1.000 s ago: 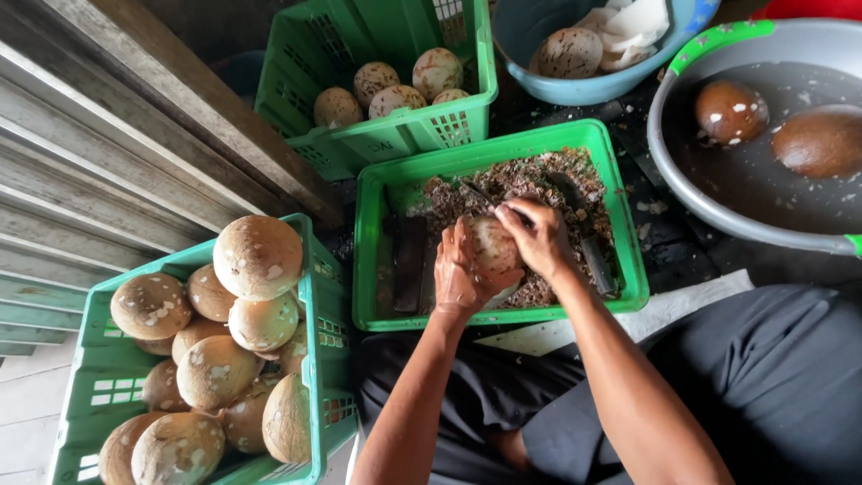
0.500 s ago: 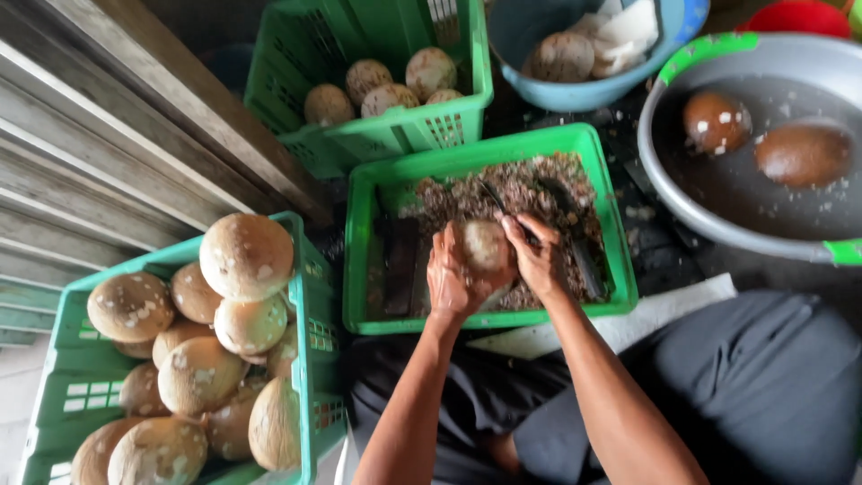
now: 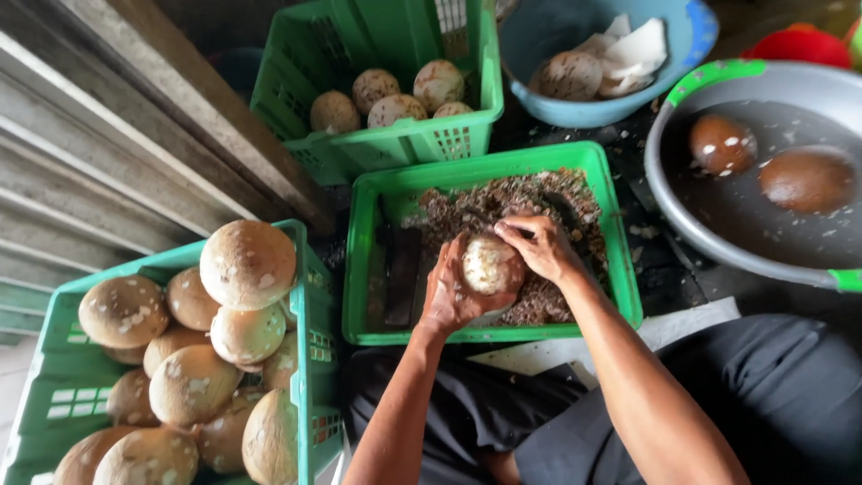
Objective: The person sits cross-legged on the floor and uses a knife to peel the outer skin of a round fruit. The peels fall into a green tray below. The person rotates the fruit to remove the skin in sections.
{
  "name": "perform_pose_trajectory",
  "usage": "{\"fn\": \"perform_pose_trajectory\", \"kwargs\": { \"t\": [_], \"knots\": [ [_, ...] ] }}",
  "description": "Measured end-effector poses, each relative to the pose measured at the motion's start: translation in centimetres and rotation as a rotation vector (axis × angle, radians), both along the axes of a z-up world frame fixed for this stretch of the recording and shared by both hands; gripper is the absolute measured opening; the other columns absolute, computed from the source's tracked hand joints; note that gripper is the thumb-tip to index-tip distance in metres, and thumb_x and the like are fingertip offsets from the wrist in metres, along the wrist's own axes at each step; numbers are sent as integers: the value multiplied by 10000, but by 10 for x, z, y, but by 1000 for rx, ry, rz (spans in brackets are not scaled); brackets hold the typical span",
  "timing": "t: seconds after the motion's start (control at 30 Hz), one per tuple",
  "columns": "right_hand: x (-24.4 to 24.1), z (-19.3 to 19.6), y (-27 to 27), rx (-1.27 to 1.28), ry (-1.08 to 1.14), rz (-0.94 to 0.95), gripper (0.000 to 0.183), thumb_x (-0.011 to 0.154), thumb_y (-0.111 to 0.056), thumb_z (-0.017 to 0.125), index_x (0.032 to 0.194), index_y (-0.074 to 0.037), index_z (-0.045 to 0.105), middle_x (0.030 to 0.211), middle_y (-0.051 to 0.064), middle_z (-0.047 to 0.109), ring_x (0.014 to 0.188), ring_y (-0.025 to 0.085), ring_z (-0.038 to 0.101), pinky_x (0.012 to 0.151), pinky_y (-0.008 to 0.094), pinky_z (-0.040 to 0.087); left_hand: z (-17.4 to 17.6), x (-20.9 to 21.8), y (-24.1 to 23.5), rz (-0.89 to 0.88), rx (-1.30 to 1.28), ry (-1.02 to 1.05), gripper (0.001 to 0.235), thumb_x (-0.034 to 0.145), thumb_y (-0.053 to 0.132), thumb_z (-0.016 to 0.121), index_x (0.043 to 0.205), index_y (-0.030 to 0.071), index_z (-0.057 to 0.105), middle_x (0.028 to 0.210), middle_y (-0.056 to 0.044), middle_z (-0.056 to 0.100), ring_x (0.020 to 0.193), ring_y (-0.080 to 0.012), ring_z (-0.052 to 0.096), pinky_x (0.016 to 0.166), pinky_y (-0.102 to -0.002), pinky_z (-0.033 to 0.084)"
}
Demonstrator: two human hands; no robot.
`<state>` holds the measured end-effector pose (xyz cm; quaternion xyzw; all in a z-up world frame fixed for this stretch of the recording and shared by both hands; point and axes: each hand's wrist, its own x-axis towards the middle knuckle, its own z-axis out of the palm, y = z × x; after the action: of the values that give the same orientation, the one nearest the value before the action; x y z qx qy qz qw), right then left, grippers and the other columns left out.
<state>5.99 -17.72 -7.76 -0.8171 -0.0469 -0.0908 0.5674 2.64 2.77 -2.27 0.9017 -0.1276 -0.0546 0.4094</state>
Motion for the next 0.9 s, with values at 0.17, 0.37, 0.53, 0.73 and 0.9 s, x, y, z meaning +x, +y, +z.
{"fn": "perform_pose_trajectory", "kwargs": {
  "t": [0.17,0.37,0.53,0.73,0.9],
  "knots": [
    [-50,44,33,52,-144,-66,218,959,-292,714,984,-88,786,1018,146,744,961,328,712,891,428,547,9,-3,0,53,-13,59,1172,408,548,922,1423,198,452,1249,-97,592,1135,-389,665,1010,-528,555],
    [-66,36,34,24,-261,-146,215,930,-287,747,952,-76,778,1004,152,741,979,329,705,893,449,538,-3,-21,-17,177,1,127,1085,441,542,903,1377,197,476,1211,-105,588,1114,-398,665,988,-535,567],
    [-26,-7,18,24,-386,-166,264,981,-275,730,991,-12,757,953,238,721,920,396,701,862,477,538,5,-19,-25,207,-30,19,1130,450,575,886,1398,156,436,1232,-133,557,1130,-416,654,988,-551,562],
    [-42,25,31,-36,-404,-132,151,976,-179,693,944,-45,756,984,185,699,958,354,678,890,459,525,-3,-15,-27,194,-21,-44,1081,462,551,857,1391,184,444,1202,-131,568,1103,-423,659,954,-568,561],
    [-59,54,41,-5,-326,-115,192,951,-258,731,951,-70,771,953,155,726,916,336,708,847,436,546,-20,-19,-24,230,-15,-66,1107,475,527,860,1415,116,445,1188,-154,569,1094,-439,656,942,-568,564]
  ]
}}
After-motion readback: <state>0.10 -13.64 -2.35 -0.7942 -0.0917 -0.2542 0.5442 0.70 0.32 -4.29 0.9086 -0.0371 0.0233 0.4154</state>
